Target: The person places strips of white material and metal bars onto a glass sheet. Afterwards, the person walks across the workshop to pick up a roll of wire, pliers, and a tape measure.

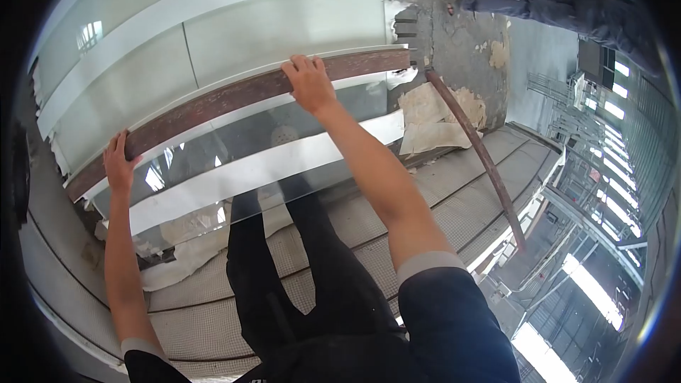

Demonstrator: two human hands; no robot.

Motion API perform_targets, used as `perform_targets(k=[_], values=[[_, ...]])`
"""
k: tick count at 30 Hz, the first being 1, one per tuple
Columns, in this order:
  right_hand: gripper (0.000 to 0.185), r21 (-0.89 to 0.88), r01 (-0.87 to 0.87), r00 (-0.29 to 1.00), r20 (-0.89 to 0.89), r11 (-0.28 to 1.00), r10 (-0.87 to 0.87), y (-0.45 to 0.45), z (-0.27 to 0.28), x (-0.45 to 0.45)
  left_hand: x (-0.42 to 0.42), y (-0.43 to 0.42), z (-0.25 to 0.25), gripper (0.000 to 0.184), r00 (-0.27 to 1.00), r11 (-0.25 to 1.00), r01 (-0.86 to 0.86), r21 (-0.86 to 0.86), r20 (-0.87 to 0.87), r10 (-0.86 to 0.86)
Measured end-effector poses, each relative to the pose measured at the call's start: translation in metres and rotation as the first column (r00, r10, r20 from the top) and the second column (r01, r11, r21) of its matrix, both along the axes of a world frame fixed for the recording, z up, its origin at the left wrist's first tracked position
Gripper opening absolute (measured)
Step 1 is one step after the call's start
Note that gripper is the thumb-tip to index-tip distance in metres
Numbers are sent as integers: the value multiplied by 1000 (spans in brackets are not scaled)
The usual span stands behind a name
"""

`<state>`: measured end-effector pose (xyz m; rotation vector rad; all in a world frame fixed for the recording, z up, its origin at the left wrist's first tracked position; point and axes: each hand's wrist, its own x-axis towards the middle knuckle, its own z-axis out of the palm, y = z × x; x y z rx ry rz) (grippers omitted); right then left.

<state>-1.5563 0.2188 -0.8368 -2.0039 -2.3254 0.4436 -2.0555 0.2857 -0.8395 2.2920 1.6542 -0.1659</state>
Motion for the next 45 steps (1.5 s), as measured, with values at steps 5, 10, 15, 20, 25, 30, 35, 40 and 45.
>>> perform_targets(k=[5,10,15,20,25,30,35,40,45], values=[[34,-19,-21,1000,22,1000,22,4,-6,4,4,0,2,81,999,998,-47,-46,-23,46],[31,-58,-26,997,66,998,30,7,-5,4,5,1,4,81,998,997,-61,-53,-7,61],[31,-56,-19,999,43,998,22,5,-3,3,7,-1,5,81,999,999,-42,-29,-16,42],[60,-24,92,995,40,995,-91,-13,33,-18,35,-19,32,106,994,996,-85,-35,-77,82],[85,-129,317,941,-81,940,-329,-105,99,-49,53,-103,92,81,961,989,-136,60,249,117],[73,-649,319,830,-160,690,-534,-271,157,-52,-15,-275,109,57,802,592,-222,-775,200,562],[45,-971,158,747,-1,180,-664,-337,186,-25,-102,-423,145,49,365,116,-408,-905,-46,930],[32,-931,311,445,-34,191,-895,-298,228,-25,-137,-477,211,37,2,-21,-577,-817,-27,1000],[31,-879,107,911,-101,465,-400,-234,154,9,-90,-438,351,47,-86,207,-698,-686,367,926]])
